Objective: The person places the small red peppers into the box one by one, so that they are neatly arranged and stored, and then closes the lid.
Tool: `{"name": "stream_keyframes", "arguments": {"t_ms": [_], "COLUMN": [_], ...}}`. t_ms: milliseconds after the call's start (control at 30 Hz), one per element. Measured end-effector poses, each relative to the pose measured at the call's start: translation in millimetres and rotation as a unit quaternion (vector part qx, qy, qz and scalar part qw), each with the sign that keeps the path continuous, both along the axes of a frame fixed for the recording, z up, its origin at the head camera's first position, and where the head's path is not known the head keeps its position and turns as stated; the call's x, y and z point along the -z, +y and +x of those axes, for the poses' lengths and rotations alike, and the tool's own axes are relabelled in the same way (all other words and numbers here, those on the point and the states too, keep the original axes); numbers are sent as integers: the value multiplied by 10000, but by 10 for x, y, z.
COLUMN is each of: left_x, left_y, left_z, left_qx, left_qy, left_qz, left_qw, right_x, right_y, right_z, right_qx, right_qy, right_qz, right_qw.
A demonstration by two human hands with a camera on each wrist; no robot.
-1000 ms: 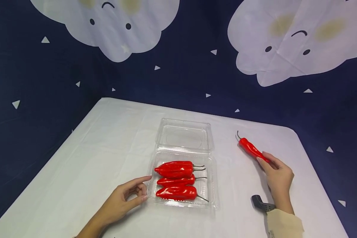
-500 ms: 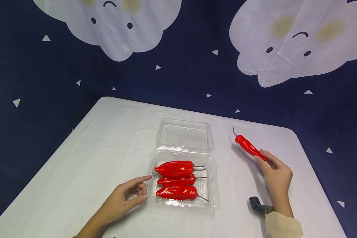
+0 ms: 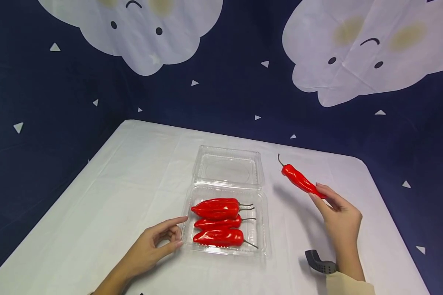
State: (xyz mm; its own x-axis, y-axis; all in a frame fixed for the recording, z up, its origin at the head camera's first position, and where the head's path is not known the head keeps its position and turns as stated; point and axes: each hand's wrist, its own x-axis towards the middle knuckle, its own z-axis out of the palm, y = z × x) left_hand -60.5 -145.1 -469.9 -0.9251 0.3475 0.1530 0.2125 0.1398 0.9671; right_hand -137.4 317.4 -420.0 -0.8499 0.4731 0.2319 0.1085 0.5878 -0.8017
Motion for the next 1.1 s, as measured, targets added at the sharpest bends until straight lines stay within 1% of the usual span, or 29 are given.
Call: {"name": "stream_keyframes", "arguments": {"t_ms": [133, 300, 400, 533, 633, 800, 867, 1033, 1100], "left_x": [5, 20, 22, 15, 6, -6, -9, -6, -4], "left_y": [1, 5, 7, 8, 13, 23, 22, 15, 16], "left_z": [3, 7, 7, 3, -3, -9, -9, -9, -9], "left_qx": [-24, -83, -99, -97, -107, -134, -132, -107, -104], "left_qy": [-48, -91, -92, -120, -147, -205, -207, -132, -122], "left_qz": [-14, -11, -4, -6, -47, -146, -148, -97, -84], "left_qw": [10000, 9999, 9999, 9999, 9998, 9996, 9996, 9998, 9998], "right_x": [-56, -122, -147, -162, -172, -144, -116, -31, -3], "right_y": [-133, -361, -501, -657, -741, -848, -887, -957, -976], "right_z": [74, 175, 244, 332, 364, 383, 388, 400, 414], "right_qx": [-224, -735, -1110, -1758, -2102, -2405, -2725, -3617, -3825], "right_qy": [279, 711, 961, 1227, 1314, 1173, 1108, 966, 878], "right_qz": [-62, -220, -273, -371, -490, -504, -566, -663, -583], "right_qw": [9993, 9945, 9888, 9760, 9675, 9622, 9541, 9249, 9179]}}
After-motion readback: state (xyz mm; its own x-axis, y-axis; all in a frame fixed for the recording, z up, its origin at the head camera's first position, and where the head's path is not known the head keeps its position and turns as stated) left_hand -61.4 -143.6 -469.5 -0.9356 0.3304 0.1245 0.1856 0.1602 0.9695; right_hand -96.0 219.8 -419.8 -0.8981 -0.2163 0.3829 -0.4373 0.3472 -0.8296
